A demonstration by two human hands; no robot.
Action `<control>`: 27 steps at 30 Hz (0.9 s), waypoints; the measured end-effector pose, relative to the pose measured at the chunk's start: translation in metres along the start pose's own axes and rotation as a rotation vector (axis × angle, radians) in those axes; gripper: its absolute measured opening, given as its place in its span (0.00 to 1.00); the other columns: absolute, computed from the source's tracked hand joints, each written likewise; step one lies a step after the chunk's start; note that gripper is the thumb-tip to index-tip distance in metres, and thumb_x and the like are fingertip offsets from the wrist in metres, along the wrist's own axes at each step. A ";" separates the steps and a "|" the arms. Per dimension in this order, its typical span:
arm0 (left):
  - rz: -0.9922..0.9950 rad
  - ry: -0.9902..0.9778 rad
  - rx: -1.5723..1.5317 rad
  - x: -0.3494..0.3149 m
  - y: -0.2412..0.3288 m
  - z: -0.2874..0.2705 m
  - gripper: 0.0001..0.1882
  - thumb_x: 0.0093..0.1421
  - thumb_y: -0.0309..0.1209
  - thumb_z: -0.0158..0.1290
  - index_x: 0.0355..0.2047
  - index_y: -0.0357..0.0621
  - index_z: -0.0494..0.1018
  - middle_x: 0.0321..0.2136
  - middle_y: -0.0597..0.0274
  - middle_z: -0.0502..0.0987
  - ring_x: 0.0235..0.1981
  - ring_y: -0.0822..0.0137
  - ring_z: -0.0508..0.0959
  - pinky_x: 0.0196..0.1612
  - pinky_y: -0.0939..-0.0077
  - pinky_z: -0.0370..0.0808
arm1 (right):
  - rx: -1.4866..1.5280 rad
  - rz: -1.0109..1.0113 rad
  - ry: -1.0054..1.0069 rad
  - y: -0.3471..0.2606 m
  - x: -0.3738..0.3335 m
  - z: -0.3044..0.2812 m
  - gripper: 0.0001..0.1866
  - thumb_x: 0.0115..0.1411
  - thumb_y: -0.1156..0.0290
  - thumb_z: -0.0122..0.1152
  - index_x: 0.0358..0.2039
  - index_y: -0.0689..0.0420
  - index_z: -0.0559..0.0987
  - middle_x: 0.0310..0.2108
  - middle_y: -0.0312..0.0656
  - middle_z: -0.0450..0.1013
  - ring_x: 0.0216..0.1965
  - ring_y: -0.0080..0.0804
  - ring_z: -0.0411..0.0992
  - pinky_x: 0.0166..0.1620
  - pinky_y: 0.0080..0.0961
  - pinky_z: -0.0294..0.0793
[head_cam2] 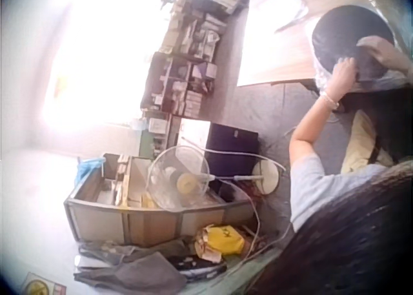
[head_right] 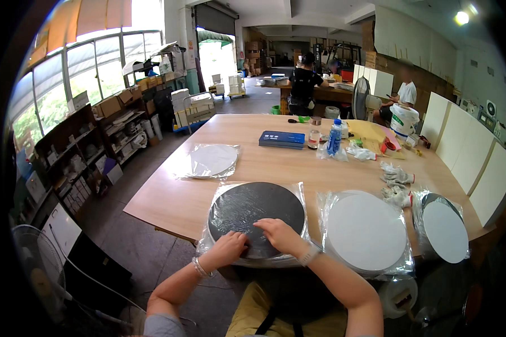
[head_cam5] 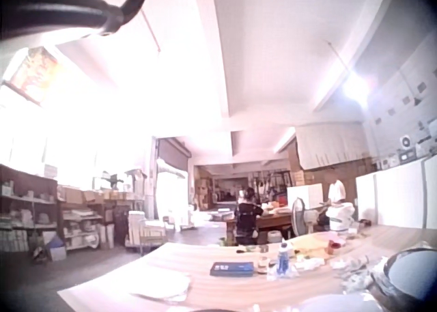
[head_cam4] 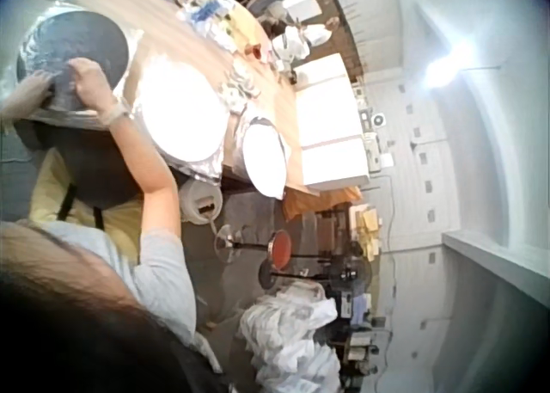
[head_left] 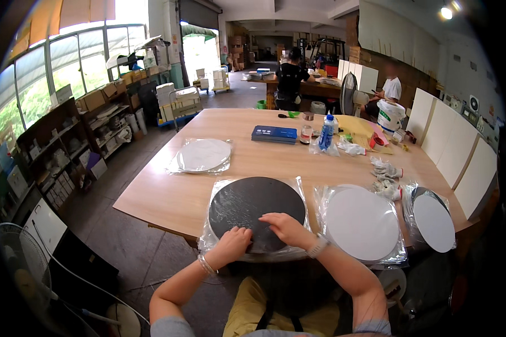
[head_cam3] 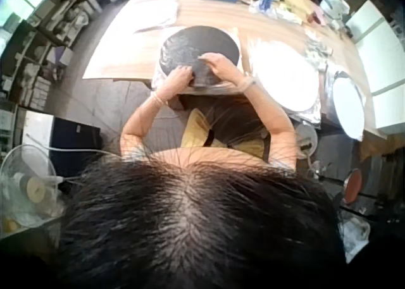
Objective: The person wraps circular discs in clear plastic film at a workbench. They pick up a disc, place it on a plastic sheet, and fold the film over the disc to enclose it. The person repeats this process for multiple discs, stacking the wrapped items on the table.
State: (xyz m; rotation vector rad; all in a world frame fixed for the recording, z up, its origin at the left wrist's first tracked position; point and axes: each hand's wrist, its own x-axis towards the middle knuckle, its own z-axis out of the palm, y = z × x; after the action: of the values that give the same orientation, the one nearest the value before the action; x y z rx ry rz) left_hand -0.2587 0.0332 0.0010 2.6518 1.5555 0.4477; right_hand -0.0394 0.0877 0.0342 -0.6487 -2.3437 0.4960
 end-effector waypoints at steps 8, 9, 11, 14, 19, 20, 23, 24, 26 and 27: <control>0.235 0.170 0.205 -0.011 0.005 -0.003 0.05 0.54 0.29 0.48 0.30 0.42 0.69 0.31 0.60 0.69 0.34 0.61 0.71 0.40 0.66 0.70 | -0.262 0.120 -0.198 0.031 0.020 0.041 0.19 0.55 0.61 0.61 0.48 0.40 0.78 0.53 0.37 0.66 0.45 0.45 0.66 0.50 0.34 0.69; 0.258 0.193 0.184 -0.012 0.004 -0.002 0.05 0.53 0.28 0.49 0.30 0.42 0.69 0.30 0.60 0.69 0.34 0.62 0.71 0.39 0.68 0.70 | -0.246 0.165 -0.217 0.030 0.017 0.042 0.19 0.55 0.62 0.61 0.48 0.40 0.78 0.53 0.37 0.66 0.45 0.44 0.66 0.51 0.34 0.69; 0.319 0.222 0.150 -0.014 0.002 -0.002 0.05 0.51 0.27 0.50 0.30 0.41 0.69 0.30 0.61 0.69 0.33 0.63 0.71 0.38 0.70 0.71 | -0.228 0.142 -0.203 0.033 0.014 0.045 0.19 0.54 0.62 0.61 0.49 0.40 0.78 0.54 0.37 0.66 0.45 0.45 0.66 0.51 0.34 0.69; 0.388 0.229 0.141 -0.018 0.000 -0.004 0.07 0.49 0.26 0.51 0.29 0.41 0.69 0.28 0.61 0.69 0.32 0.63 0.71 0.36 0.73 0.71 | -0.205 0.142 -0.192 0.029 0.012 0.047 0.19 0.54 0.62 0.62 0.48 0.41 0.79 0.54 0.39 0.65 0.45 0.45 0.66 0.52 0.34 0.68; 0.510 0.218 0.108 -0.037 0.012 -0.020 0.06 0.48 0.26 0.51 0.27 0.41 0.69 0.27 0.62 0.68 0.29 0.66 0.70 0.33 0.75 0.71 | -0.215 0.168 -0.202 0.021 0.012 0.046 0.20 0.54 0.62 0.62 0.49 0.42 0.78 0.55 0.40 0.64 0.45 0.45 0.67 0.52 0.34 0.68; 0.515 0.187 0.131 -0.043 0.014 -0.022 0.06 0.47 0.26 0.52 0.28 0.41 0.70 0.28 0.61 0.69 0.29 0.66 0.71 0.33 0.75 0.71 | -0.204 0.166 -0.211 0.021 0.013 0.047 0.20 0.54 0.62 0.62 0.49 0.42 0.78 0.55 0.40 0.64 0.44 0.45 0.67 0.52 0.34 0.68; 0.581 0.153 0.204 -0.052 0.026 -0.024 0.07 0.47 0.27 0.54 0.28 0.40 0.71 0.29 0.62 0.69 0.30 0.67 0.71 0.33 0.77 0.72 | -0.181 0.164 -0.240 0.021 0.014 0.051 0.20 0.54 0.62 0.62 0.49 0.41 0.78 0.55 0.40 0.64 0.44 0.46 0.67 0.52 0.34 0.68; 0.599 0.156 0.194 -0.054 0.027 -0.024 0.08 0.47 0.27 0.54 0.29 0.40 0.71 0.29 0.62 0.70 0.30 0.67 0.71 0.33 0.77 0.72 | -0.184 0.174 -0.247 0.021 0.013 0.052 0.20 0.54 0.62 0.63 0.49 0.41 0.78 0.55 0.40 0.64 0.44 0.47 0.67 0.52 0.34 0.68; 0.480 0.229 0.093 -0.047 0.022 -0.031 0.11 0.52 0.31 0.54 0.33 0.38 0.71 0.33 0.62 0.70 0.34 0.63 0.71 0.42 0.71 0.70 | -0.199 0.180 -0.245 0.023 0.013 0.050 0.20 0.54 0.62 0.63 0.49 0.40 0.78 0.54 0.40 0.64 0.44 0.47 0.67 0.52 0.34 0.68; 0.364 0.349 0.065 -0.040 0.015 -0.040 0.12 0.53 0.33 0.54 0.34 0.37 0.71 0.34 0.61 0.71 0.36 0.61 0.72 0.44 0.69 0.69 | -0.202 0.172 -0.237 0.024 0.013 0.051 0.20 0.54 0.62 0.63 0.49 0.40 0.78 0.54 0.40 0.65 0.45 0.47 0.67 0.52 0.34 0.68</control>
State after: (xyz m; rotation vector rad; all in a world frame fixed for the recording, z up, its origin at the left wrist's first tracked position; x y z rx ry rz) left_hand -0.2748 -0.0138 0.0327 3.0447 1.1553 0.9355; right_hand -0.0746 0.1050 -0.0082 -0.9361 -2.5976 0.4352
